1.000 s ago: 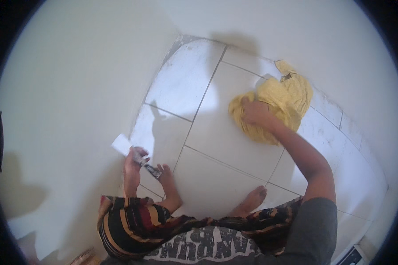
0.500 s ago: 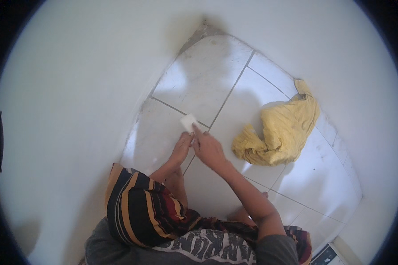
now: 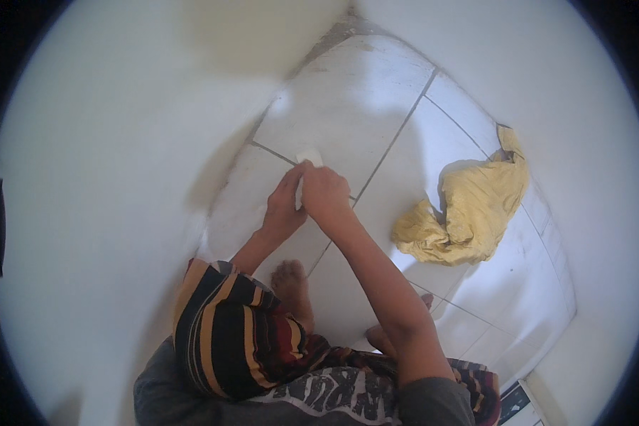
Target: The person applies white grout to the seams between floor tiles using a putty knife and wipes away the excess with a yellow cloth.
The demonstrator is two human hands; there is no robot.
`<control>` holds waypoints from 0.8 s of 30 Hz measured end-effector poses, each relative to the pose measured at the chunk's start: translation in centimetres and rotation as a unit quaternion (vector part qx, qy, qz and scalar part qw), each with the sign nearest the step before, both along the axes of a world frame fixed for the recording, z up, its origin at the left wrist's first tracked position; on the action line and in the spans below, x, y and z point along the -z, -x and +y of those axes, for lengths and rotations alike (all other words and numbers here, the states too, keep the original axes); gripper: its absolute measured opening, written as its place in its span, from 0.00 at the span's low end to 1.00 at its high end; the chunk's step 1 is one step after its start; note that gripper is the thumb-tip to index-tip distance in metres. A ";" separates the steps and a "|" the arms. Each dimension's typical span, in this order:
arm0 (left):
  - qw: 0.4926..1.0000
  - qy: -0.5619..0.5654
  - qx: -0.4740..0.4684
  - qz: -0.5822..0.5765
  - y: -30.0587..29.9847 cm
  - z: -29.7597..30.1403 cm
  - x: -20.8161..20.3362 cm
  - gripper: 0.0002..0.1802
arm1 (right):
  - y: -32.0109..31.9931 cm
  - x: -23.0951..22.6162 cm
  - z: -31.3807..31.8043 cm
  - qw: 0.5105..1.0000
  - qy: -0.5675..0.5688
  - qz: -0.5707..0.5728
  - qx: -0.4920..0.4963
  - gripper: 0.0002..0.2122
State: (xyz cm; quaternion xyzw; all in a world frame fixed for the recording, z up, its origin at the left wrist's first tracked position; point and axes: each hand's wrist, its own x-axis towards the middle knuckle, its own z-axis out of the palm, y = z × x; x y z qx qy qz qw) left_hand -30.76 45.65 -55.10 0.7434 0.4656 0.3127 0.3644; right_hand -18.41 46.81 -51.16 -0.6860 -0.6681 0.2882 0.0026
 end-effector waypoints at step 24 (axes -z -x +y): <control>0.996 -0.020 0.068 0.058 -0.2 1.6 0.4 0.31 | -0.5 0.2 -0.8 0.999 -0.033 0.017 0.010 0.05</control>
